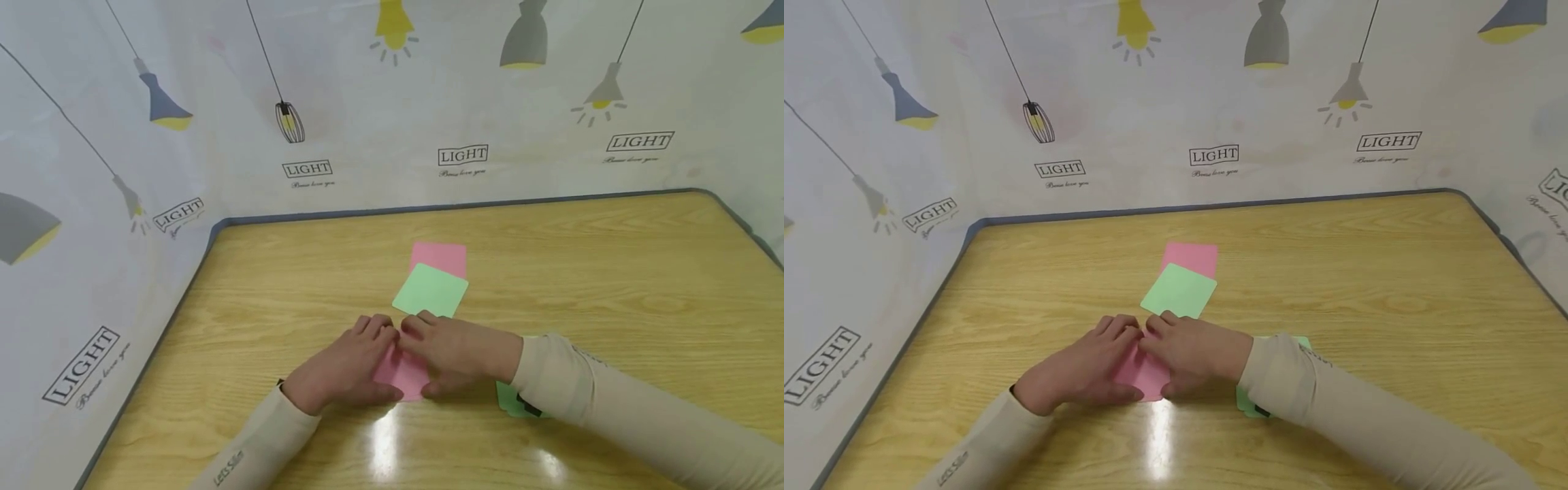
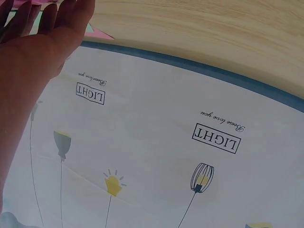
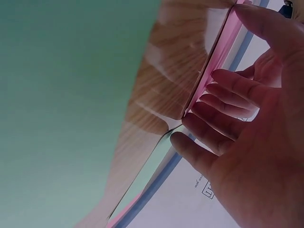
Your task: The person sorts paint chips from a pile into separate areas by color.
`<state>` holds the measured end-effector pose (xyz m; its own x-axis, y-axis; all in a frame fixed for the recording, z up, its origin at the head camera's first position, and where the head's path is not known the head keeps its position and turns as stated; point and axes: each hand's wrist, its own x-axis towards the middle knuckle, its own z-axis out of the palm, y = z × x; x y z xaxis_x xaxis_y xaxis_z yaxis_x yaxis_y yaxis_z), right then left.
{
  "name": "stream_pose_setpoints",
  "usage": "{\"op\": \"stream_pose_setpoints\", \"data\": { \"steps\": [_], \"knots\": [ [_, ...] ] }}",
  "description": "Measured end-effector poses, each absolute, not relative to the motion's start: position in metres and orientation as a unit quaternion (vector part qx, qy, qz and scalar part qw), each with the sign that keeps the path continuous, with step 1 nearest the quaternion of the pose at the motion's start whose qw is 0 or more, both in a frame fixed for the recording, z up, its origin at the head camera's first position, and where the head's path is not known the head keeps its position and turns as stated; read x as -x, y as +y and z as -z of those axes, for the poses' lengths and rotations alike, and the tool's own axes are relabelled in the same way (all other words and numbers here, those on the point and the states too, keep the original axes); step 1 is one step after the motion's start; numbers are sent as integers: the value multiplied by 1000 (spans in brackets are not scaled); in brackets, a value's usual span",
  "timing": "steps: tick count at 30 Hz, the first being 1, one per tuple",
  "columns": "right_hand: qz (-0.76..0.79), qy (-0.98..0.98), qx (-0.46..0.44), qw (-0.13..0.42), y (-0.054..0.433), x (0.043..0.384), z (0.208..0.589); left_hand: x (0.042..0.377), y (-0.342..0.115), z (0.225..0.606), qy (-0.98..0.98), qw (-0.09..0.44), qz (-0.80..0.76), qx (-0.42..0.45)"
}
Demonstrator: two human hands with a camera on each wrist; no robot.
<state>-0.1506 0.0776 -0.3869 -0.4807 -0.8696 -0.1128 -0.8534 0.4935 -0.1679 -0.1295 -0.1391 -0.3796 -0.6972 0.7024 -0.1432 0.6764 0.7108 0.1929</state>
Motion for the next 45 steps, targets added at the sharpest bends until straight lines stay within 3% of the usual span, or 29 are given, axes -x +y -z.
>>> {"op": "stream_pose_setpoints", "data": {
  "steps": [16,23,31,34,40,45],
  "knots": [
    [51,875,472,90,82,151,386,144,-134,378,920,125,-53,-368],
    [69,919,385,37,90,166,386,178,-118,383,916,68,-99,-382],
    [63,957,282,31,99,187,394,217,-96,392,922,87,-90,-365],
    [71,963,258,42,99,192,394,226,-89,390,925,93,-80,-360],
    [67,973,188,114,94,196,390,233,-77,391,929,100,-60,-352],
    [70,973,179,127,95,203,385,234,-73,394,930,94,-48,-353]
  ]
}}
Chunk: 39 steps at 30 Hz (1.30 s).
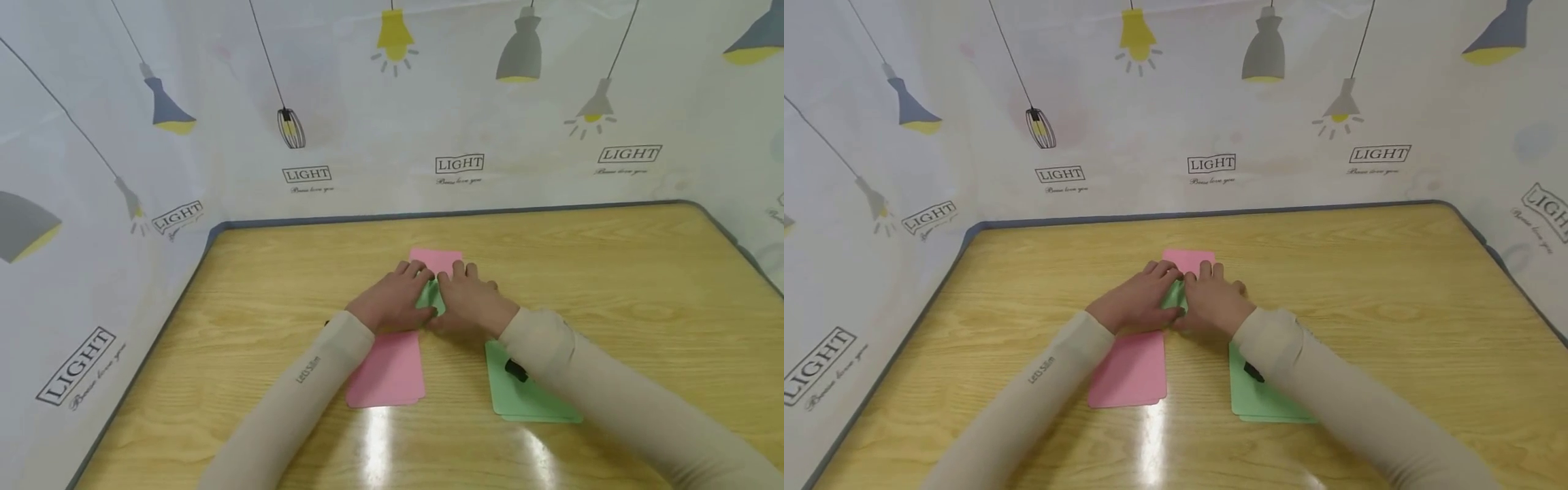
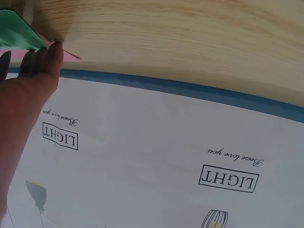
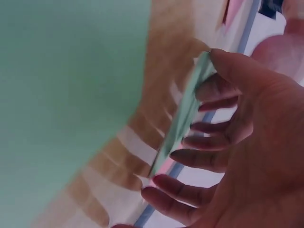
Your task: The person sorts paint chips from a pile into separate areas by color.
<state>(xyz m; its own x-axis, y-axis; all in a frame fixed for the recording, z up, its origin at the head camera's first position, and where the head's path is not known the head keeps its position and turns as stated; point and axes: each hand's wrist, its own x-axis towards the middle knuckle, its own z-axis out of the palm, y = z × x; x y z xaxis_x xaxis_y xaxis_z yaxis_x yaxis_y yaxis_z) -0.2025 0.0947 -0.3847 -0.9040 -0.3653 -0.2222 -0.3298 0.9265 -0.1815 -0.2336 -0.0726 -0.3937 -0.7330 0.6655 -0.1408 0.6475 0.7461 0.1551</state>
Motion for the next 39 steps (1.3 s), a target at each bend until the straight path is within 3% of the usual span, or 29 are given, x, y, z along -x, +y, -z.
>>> {"op": "stream_pose_setpoints", "data": {
  "steps": [6,18,29,39],
  "knots": [
    [60,972,183,135,97,213,381,234,-74,394,936,99,-43,-336],
    [97,961,242,93,106,217,390,233,-75,396,935,116,-57,-330],
    [69,932,350,70,119,217,389,232,-79,399,930,120,-75,-338],
    [20,932,356,59,122,215,389,232,-85,403,920,125,-129,-348]
  ]
}}
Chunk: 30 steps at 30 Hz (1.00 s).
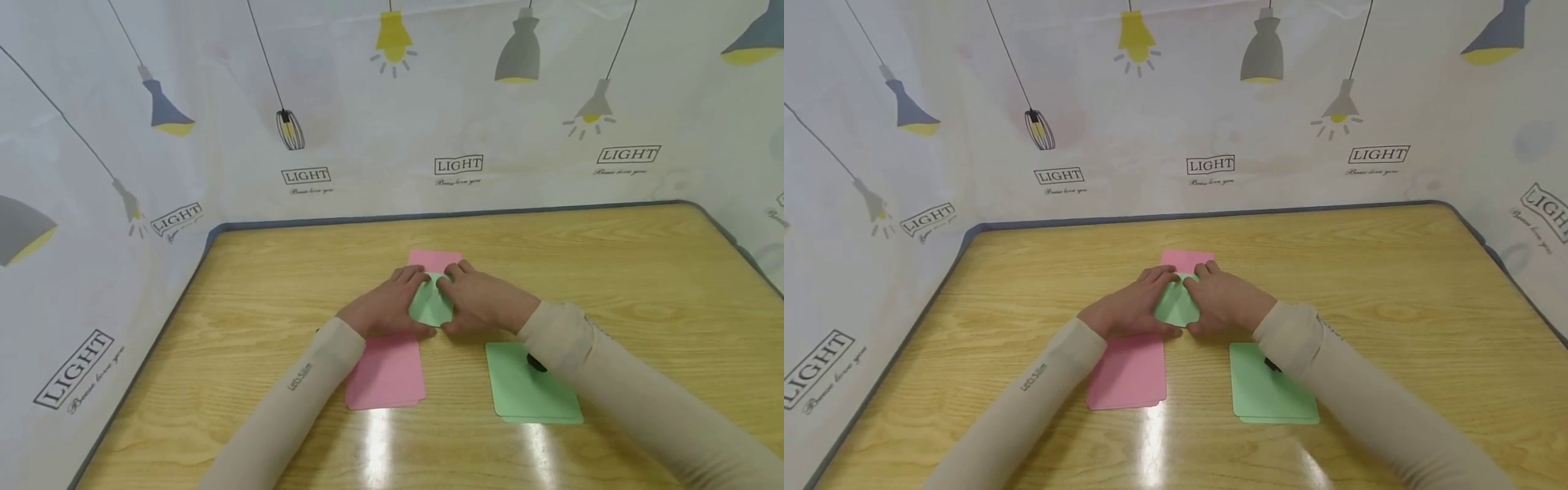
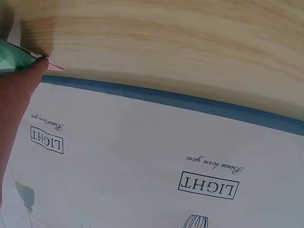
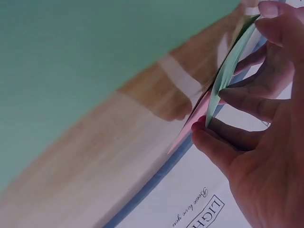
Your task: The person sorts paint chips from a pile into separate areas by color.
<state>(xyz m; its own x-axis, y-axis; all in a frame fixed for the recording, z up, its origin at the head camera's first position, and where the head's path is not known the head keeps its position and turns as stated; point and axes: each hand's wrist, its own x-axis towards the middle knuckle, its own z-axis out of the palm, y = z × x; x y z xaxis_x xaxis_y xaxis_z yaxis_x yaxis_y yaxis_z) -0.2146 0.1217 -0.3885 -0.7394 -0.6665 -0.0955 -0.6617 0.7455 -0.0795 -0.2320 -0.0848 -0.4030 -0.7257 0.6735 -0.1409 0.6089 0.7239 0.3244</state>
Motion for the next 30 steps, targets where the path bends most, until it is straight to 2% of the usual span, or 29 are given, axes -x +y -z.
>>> {"op": "stream_pose_setpoints", "data": {
  "steps": [10,18,26,30],
  "knots": [
    [0,928,369,45,125,211,381,232,-84,400,916,91,-111,-374],
    [71,928,365,40,140,202,379,222,-79,393,913,69,-94,-391],
    [124,926,352,47,169,182,371,203,-69,383,897,61,-86,-429],
    [135,926,349,52,180,170,370,190,-61,380,891,39,-57,-449]
  ]
}}
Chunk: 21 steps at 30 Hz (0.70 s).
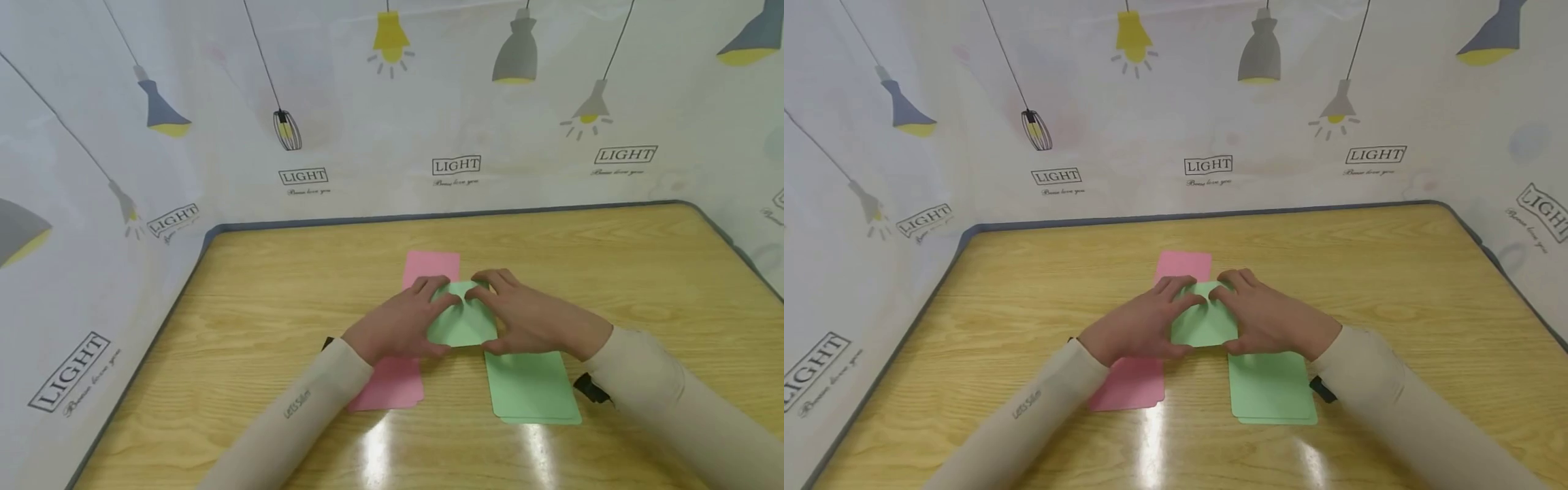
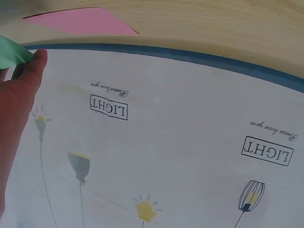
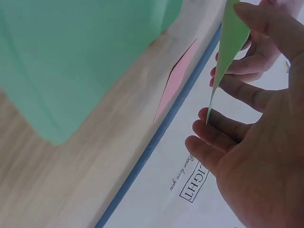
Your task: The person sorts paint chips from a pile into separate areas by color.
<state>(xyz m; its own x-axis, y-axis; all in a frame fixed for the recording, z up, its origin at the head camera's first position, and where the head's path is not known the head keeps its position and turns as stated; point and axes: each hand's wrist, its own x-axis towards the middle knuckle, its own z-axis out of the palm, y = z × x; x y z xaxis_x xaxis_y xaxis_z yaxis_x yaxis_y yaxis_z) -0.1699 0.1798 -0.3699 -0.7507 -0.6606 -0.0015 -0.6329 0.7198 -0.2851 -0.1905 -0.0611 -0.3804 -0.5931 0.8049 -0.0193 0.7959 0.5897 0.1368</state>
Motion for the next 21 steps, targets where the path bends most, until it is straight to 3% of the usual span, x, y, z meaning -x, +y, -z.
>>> {"op": "stream_pose_setpoints", "data": {
  "steps": [8,15,21],
  "knots": [
    [139,921,359,52,202,137,366,157,-43,377,872,-24,20,-488],
    [142,922,353,71,222,112,371,137,-18,380,868,31,42,-495],
    [148,925,341,82,233,105,378,129,3,381,862,34,81,-498]
  ]
}}
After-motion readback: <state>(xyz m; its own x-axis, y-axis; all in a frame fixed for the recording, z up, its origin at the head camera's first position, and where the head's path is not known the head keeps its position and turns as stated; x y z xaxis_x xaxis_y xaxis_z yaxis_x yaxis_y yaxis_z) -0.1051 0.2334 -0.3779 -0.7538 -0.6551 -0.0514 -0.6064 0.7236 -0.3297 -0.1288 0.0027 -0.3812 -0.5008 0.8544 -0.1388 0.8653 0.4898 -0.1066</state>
